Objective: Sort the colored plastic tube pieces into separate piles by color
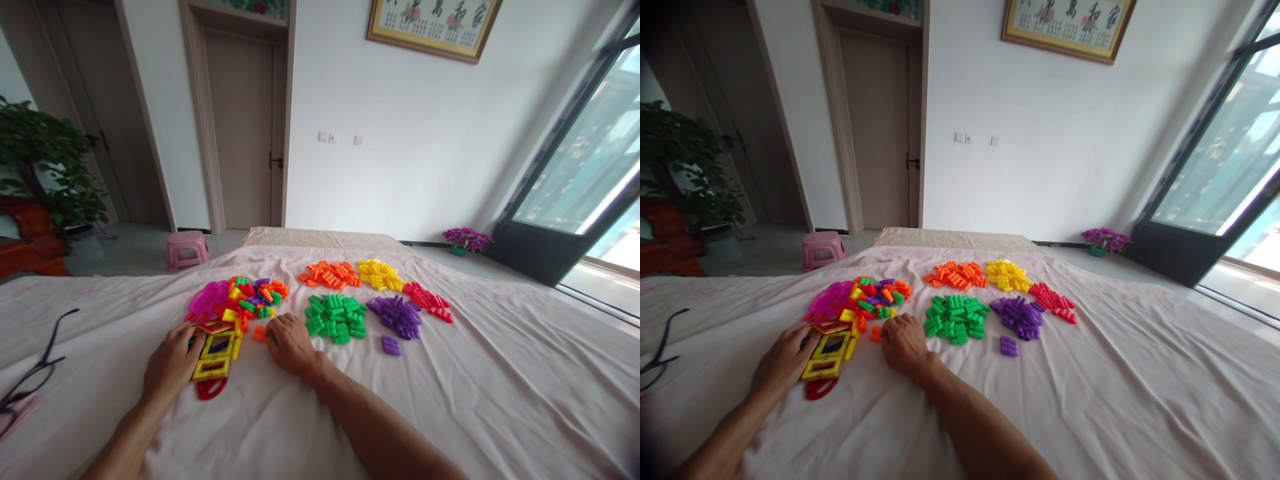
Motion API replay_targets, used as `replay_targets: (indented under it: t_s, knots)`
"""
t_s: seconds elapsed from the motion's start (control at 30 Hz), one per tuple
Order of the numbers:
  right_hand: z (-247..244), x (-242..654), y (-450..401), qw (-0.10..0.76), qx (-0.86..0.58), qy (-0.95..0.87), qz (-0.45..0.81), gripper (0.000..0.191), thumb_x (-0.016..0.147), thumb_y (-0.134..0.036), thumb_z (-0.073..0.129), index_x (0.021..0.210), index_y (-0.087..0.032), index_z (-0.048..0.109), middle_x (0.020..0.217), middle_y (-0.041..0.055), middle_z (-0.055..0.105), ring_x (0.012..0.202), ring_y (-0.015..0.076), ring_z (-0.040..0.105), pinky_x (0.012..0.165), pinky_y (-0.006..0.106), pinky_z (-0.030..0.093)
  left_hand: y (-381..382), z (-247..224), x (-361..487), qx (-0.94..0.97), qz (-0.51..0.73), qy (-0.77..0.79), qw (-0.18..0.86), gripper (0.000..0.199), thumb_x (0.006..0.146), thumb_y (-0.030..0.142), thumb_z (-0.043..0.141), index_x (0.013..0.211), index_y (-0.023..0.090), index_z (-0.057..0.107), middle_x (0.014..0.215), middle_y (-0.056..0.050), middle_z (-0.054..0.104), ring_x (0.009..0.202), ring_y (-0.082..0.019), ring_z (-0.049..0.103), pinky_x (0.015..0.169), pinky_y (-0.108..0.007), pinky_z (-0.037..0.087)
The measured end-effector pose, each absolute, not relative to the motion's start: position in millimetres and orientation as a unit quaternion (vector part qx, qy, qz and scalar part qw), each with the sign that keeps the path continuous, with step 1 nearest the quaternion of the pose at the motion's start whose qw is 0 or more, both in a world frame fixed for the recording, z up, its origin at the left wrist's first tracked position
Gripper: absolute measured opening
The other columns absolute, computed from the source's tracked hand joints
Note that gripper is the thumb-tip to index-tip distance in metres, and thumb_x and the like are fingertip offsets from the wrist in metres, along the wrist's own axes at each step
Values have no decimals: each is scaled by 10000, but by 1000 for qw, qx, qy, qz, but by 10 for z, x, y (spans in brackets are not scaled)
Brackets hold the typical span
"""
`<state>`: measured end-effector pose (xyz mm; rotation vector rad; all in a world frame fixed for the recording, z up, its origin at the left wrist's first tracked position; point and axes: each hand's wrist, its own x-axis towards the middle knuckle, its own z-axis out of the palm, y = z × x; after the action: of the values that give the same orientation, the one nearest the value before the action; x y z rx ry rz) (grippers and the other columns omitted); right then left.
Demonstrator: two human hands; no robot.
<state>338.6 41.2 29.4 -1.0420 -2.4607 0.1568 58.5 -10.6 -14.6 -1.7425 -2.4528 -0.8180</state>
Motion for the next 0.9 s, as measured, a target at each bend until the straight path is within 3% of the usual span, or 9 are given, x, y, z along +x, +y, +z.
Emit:
replay_targets:
  t_s: [0.4,0.57,0.77,0.9]
  knots:
    - [416,3557,603,314,-399,-848,152,290,861,-121,583,1102,-217,712,1054,56,719,913,178,662,820,258,493,-79,-207,549,-561,-266,-784,4,506,976,474,331,1209,162,653,1354,-153,629,1223,-271,601,1002,-377,472]
    - [460,3865,1037,426,-486,-745,163,301,814,-98,590,1075,-165,724,960,79,733,888,209,686,858,323,528,-88,-179,567,-559,-265,-786,1,512,977,479,314,1193,168,659,1346,-154,634,1222,-277,609,991,-385,480]
    - [358,4054,1441,589,-486,-585,272,443,829,-140,541,1265,-163,612,1254,139,679,1031,210,713,891,357,569,-80,-214,536,-559,-259,-788,13,500,966,490,326,1159,184,671,1336,-143,642,1199,-272,626,971,-362,492]
    - [259,3914,1341,562,-462,-634,263,401,804,-95,503,1161,-177,667,1133,99,723,941,188,721,861,349,580,-64,-243,515,-562,-263,-784,8,502,967,486,332,1187,176,659,1346,-148,632,1224,-272,609,994,-372,483]
